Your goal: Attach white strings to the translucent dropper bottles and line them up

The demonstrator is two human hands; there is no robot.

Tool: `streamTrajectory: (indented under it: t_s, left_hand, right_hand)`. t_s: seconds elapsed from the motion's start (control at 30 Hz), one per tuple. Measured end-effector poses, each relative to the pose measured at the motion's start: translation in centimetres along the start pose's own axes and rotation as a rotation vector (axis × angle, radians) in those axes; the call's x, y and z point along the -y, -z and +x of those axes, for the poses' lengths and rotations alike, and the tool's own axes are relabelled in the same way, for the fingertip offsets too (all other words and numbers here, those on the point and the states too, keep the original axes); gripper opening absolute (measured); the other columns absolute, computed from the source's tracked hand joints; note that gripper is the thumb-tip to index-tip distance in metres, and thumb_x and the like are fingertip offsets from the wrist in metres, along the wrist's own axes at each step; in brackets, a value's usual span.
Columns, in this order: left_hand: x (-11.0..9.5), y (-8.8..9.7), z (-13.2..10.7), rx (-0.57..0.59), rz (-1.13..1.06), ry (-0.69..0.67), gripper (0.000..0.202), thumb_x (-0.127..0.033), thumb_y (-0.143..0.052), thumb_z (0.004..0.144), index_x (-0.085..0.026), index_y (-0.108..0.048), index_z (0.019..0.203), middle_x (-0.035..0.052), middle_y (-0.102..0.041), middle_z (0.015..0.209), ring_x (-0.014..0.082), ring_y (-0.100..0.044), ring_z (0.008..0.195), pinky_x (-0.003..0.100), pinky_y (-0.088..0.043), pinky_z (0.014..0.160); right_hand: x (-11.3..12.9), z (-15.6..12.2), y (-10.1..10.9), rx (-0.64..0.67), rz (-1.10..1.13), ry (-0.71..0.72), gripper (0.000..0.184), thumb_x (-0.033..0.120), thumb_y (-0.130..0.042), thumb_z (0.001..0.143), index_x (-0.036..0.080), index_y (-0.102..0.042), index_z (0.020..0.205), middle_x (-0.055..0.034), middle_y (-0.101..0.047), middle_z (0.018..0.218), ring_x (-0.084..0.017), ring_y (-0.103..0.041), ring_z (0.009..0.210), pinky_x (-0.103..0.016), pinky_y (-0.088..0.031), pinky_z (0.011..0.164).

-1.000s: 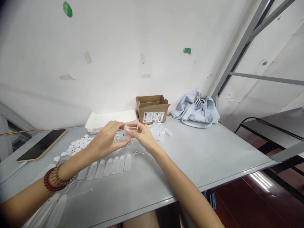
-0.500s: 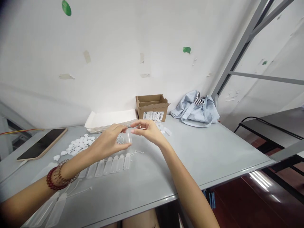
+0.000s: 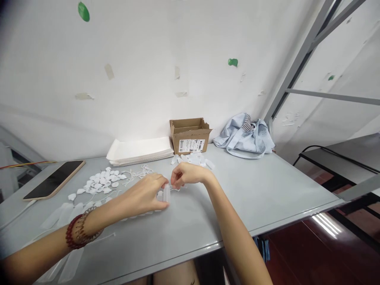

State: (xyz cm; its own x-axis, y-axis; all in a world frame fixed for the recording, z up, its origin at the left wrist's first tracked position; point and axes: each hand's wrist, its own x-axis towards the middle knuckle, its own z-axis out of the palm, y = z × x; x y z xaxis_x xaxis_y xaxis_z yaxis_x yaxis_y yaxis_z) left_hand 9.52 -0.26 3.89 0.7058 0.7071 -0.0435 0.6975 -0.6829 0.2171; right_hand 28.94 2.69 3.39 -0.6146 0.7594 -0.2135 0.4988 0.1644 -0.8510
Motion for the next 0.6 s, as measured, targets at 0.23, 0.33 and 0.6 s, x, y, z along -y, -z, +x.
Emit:
streamTrajectory:
  t_s: [0.23,0.33,0.6]
  left_hand:
    - [-0.31,-0.98,0.2,0.042,0.121,-0.086,0.02,-0.032,-0.058,0.067,-0.014,-0.058,0.075,0.0118,-0.061,0.081,0.0271,-0.055,0.082,0.038,-0.045,0.072]
    - [-0.44,-0.98,0.36,0.053,0.164,-0.111,0.016,-0.03,-0.059,0.065,-0.014,-0.058,0.07,0.0122,-0.061,0.078,0.0271,-0.054,0.081,0.037,-0.045,0.069]
    - [-0.85,-0.41,0.86,0.114,0.185,-0.115,0.019,-0.034,-0.064,0.065,-0.015,-0.061,0.065,0.0115,-0.062,0.073,0.0271,-0.053,0.081,0.034,-0.043,0.065]
  right_hand:
    - [-0.16,0.21,-0.15,-0.057,-0.047,-0.013,0.005,0.021,-0.064,0.068,0.016,-0.066,0.069,-0.0004,-0.066,0.063,-0.012,-0.059,0.059,-0.022,-0.043,0.052]
    - [-0.23,0.25,-0.03,-0.122,-0.045,-0.003,0.007,0.021,-0.06,0.072,0.016,-0.065,0.071,-0.0014,-0.066,0.066,-0.012,-0.06,0.062,-0.023,-0.044,0.053]
    - [-0.16,0.13,0.05,-0.208,-0.063,-0.003,0.011,0.022,-0.055,0.075,0.016,-0.065,0.074,-0.0035,-0.068,0.074,-0.014,-0.063,0.066,-0.023,-0.046,0.053]
